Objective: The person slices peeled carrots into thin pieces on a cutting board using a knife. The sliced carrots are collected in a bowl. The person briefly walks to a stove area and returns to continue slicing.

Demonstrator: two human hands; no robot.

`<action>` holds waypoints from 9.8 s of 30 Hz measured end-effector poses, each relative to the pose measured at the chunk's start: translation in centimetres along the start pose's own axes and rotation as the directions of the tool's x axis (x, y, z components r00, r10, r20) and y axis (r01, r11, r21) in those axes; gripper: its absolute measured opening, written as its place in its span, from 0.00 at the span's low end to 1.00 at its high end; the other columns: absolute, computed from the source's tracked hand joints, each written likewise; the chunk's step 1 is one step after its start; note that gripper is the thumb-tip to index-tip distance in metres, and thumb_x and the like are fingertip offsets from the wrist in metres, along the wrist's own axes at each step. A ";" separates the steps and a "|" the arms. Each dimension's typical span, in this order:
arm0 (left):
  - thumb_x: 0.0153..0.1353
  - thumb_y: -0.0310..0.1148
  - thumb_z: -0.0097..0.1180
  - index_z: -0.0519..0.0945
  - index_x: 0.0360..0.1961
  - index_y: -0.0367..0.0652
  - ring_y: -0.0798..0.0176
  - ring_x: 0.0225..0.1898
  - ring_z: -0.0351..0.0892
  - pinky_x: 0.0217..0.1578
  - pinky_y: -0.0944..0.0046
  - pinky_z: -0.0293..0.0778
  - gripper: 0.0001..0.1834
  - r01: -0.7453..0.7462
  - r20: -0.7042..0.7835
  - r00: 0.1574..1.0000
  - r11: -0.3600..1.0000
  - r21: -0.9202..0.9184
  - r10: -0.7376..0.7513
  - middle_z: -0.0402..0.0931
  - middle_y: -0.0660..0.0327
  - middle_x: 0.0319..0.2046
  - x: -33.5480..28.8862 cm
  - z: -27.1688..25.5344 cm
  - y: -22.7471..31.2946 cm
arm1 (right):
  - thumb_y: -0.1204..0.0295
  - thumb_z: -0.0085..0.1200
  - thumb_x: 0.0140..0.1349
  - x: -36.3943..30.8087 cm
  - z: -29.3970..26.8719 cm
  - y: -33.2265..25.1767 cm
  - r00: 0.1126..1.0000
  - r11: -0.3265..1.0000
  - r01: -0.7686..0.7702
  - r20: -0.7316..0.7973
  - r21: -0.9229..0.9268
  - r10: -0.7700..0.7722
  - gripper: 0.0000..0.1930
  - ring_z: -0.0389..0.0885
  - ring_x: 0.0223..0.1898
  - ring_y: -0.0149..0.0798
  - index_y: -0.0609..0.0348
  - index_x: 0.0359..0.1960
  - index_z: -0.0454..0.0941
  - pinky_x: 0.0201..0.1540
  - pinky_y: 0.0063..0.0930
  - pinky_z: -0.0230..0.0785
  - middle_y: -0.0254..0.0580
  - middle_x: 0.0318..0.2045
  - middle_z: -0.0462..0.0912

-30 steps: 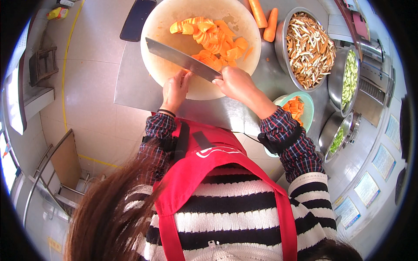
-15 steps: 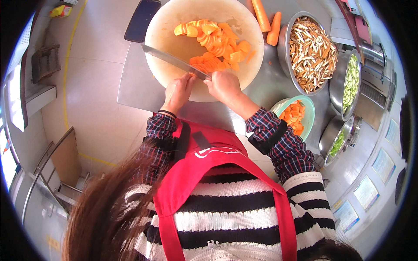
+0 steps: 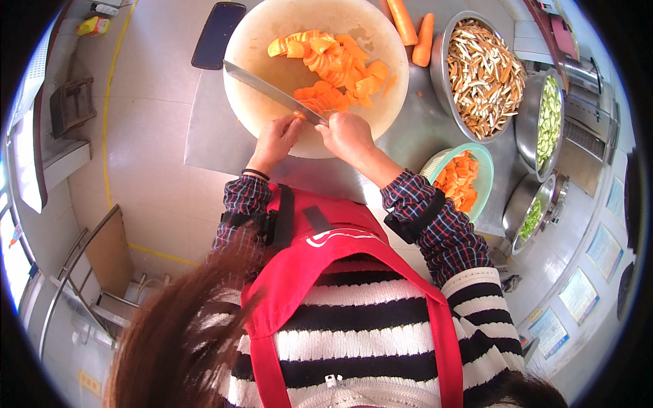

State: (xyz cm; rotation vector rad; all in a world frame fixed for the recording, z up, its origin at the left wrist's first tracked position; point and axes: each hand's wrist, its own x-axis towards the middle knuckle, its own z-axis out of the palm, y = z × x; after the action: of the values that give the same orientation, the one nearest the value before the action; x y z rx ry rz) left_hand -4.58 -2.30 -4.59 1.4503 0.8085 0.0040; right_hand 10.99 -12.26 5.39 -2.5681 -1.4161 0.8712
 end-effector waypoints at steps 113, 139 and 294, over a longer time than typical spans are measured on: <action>0.47 0.45 0.76 0.70 0.68 0.46 0.37 0.65 0.60 0.63 0.40 0.62 0.46 -0.395 -0.293 0.623 0.615 0.682 0.726 0.58 0.42 0.67 1.9 6.1 11.1 | 0.66 0.58 0.70 -8.7 5.8 1.2 0.913 -0.173 -0.226 0.270 0.959 0.305 0.13 0.65 0.13 0.26 0.59 0.32 0.71 0.16 0.25 0.60 0.29 0.15 0.68; 0.62 0.45 0.65 0.65 0.68 0.36 0.40 0.66 0.61 0.66 0.44 0.58 0.39 -0.890 0.211 0.450 0.415 0.190 0.868 0.61 0.43 0.66 -11.8 43.2 14.7 | 0.66 0.55 0.67 -42.2 2.5 16.9 0.260 0.439 -0.340 -0.366 0.832 0.894 0.15 0.81 0.31 0.65 0.71 0.34 0.80 0.35 0.50 0.73 0.64 0.28 0.82; 0.76 0.29 0.46 0.75 0.40 0.33 0.67 0.36 0.72 0.40 0.67 0.70 0.10 -0.692 -0.187 0.657 0.683 0.233 0.730 0.74 0.60 0.34 -10.4 6.7 14.9 | 0.68 0.53 0.61 -8.2 8.0 3.7 0.757 0.992 -0.081 -0.642 0.092 0.121 0.12 0.79 0.44 0.46 0.57 0.43 0.81 0.47 0.41 0.74 0.43 0.39 0.77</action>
State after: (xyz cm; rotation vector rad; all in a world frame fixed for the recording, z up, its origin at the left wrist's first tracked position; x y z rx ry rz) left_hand -2.15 -10.44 12.75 1.8557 0.3930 0.7839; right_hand 6.32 -22.43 1.09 -2.5275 -1.0186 -0.0175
